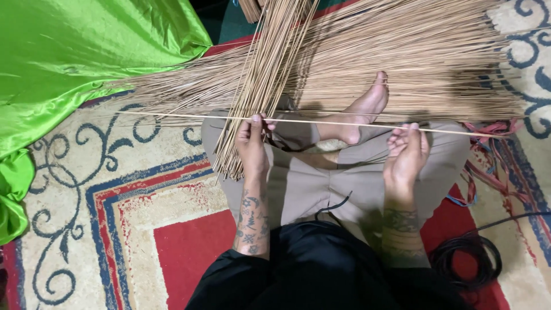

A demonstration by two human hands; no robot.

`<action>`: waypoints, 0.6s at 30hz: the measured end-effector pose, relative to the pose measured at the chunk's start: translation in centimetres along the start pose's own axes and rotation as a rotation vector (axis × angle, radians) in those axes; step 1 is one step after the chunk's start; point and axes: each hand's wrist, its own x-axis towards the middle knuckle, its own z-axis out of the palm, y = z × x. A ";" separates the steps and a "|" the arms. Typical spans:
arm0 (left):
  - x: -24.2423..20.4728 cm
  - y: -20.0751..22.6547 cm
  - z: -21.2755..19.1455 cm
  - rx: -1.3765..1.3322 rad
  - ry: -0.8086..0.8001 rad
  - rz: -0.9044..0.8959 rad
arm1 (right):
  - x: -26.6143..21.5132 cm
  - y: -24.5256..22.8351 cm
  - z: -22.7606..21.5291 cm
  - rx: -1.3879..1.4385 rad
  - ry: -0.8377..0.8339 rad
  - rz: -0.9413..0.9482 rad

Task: Weaving thin wooden sticks together with string to form a mat while sitting on the floor.

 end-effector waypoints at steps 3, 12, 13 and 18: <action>1.0 0.8 -1.1 -0.001 0.055 0.061 | 0.6 -1.0 -0.8 -0.004 0.031 -0.038; 0.8 1.3 -0.7 0.034 0.051 0.154 | 1.4 -0.8 -1.9 -0.028 0.027 -0.071; 0.9 1.3 -0.8 0.024 0.020 0.149 | 1.7 -0.5 -2.3 -0.028 0.030 -0.064; 0.7 2.2 -1.1 0.012 -0.086 0.026 | 0.8 -1.9 -1.9 0.067 -0.057 -0.029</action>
